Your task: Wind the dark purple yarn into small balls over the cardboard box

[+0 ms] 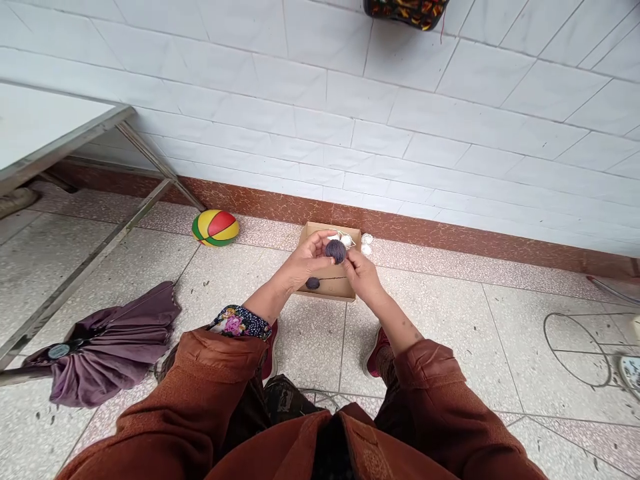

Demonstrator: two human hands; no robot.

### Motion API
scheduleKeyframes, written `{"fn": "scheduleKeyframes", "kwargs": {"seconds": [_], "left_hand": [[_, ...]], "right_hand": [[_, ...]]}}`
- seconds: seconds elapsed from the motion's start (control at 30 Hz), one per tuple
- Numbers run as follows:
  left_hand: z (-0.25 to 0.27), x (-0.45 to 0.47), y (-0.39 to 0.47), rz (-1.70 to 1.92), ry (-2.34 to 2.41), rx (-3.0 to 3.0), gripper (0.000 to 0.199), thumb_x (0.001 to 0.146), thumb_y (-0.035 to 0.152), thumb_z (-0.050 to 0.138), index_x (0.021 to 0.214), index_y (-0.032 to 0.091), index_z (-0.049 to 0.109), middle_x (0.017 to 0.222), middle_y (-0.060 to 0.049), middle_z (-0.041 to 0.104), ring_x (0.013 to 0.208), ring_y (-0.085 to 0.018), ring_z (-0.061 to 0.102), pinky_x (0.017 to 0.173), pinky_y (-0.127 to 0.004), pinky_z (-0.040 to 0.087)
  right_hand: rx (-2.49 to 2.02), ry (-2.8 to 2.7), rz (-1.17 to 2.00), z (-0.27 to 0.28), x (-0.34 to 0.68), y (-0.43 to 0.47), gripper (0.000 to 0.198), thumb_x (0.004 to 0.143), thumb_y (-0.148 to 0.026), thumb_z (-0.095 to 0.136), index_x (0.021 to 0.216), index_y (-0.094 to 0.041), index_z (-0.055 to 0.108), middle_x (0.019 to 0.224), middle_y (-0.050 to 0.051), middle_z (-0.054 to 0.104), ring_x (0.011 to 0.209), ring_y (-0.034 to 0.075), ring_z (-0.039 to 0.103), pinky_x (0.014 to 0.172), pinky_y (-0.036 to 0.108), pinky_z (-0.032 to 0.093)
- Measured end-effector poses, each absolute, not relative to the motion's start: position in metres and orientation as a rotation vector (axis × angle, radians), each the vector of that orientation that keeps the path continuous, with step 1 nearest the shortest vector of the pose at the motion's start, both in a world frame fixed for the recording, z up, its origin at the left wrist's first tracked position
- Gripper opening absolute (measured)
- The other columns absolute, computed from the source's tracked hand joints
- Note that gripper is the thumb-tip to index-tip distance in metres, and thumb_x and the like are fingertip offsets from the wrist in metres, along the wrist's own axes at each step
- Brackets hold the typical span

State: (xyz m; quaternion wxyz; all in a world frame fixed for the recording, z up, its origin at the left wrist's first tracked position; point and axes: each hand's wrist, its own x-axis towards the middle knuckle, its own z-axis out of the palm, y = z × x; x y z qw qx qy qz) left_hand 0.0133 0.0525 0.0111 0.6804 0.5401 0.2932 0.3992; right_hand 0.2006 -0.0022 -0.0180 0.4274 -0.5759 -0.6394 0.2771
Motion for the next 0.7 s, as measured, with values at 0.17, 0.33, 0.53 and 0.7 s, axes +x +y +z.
{"fn": "scheduleKeyframes", "kwargs": {"seconds": [0.17, 0.33, 0.53, 0.7], "left_hand": [[-0.002, 0.017, 0.061, 0.933, 0.907, 1.342, 0.050, 0.069, 0.019, 0.084, 0.117, 0.020, 0.071, 0.112, -0.005, 0.073, 0.096, -0.020, 0.071, 0.093, -0.037, 0.056], [-0.004, 0.014, 0.059, 0.804, 0.921, 1.564, 0.043, 0.061, 0.016, 0.086, 0.103, 0.019, 0.076, 0.107, -0.004, 0.069, 0.084, -0.016, 0.066, 0.079, -0.031, 0.055], [0.010, 0.009, 0.047, 0.589, 0.603, 1.173, 0.065, 0.070, 0.022, 0.090, 0.133, 0.023, 0.074, 0.116, -0.007, 0.075, 0.102, -0.019, 0.070, 0.090, -0.033, 0.055], [0.008, 0.013, 0.051, 0.808, 0.684, 0.895, 0.048, 0.066, 0.023, 0.093, 0.111, 0.018, 0.079, 0.114, -0.007, 0.077, 0.105, -0.020, 0.070, 0.099, -0.036, 0.054]], "right_hand": [[-1.292, -1.673, 0.783, -0.007, 0.195, -0.012, 0.018, 0.101, -0.041, 0.063, 0.091, -0.026, 0.068, 0.086, 0.002, 0.069, 0.083, 0.021, 0.064, 0.083, 0.034, 0.052], [-1.306, -1.533, 0.746, -0.001, 0.202, -0.006, 0.023, 0.100, -0.043, 0.065, 0.087, -0.025, 0.068, 0.084, 0.002, 0.068, 0.078, 0.020, 0.061, 0.077, 0.034, 0.051], [-1.458, -1.402, 0.744, -0.013, 0.204, 0.003, 0.019, 0.100, -0.037, 0.062, 0.085, -0.025, 0.065, 0.080, 0.000, 0.067, 0.075, 0.019, 0.060, 0.076, 0.032, 0.050], [-1.546, -1.550, 0.740, -0.020, 0.199, 0.000, 0.014, 0.103, -0.031, 0.059, 0.093, -0.024, 0.067, 0.084, 0.002, 0.070, 0.078, 0.021, 0.063, 0.078, 0.033, 0.051]]}}
